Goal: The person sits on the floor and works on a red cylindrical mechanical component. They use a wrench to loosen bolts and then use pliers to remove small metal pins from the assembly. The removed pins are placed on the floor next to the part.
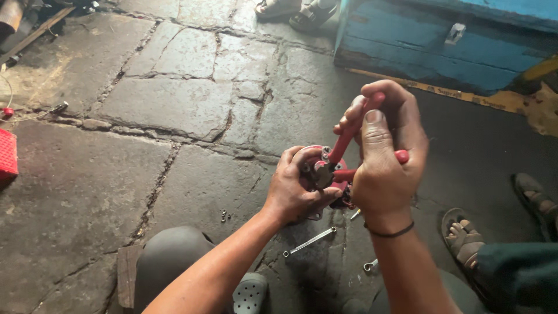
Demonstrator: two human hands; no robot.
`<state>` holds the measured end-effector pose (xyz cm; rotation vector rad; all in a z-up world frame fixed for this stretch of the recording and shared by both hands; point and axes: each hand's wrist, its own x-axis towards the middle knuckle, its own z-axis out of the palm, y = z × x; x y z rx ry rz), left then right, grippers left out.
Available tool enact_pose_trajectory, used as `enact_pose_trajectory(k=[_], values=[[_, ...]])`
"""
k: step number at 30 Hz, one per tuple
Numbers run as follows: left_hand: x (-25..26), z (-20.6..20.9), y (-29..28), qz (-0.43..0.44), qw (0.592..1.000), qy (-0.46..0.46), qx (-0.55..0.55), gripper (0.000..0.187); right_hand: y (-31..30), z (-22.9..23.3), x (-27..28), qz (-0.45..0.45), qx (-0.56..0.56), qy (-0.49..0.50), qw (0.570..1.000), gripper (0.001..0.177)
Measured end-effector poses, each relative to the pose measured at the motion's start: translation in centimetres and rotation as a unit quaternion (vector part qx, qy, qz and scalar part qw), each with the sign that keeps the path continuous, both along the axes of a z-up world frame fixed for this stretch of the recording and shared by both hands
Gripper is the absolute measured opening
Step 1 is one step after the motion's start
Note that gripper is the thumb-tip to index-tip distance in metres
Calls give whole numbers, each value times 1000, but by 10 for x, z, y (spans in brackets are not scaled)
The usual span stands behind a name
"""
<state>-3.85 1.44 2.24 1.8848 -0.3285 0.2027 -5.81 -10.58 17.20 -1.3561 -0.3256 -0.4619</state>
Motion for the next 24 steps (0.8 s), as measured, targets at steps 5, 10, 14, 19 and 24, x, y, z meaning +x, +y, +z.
enact_pose_trajectory(k=[5,10,14,19,24], values=[[2,-6,2,-13,1000,-5,11,88,-13,-2,10,108,16,-11,994,18],[5,-8,2,-8,999,-15,46,92,-37,10,26,380,24,17,925,24],[4,-2,3,-10,999,-4,33,91,-35,13,22,311,33,33,949,37],[-3,7,0,14,997,-24,68,85,-21,10,1,50,-33,36,998,36],[-1,13,-3,25,992,-74,95,85,-7,5,-5,-32,-50,-8,998,34]])
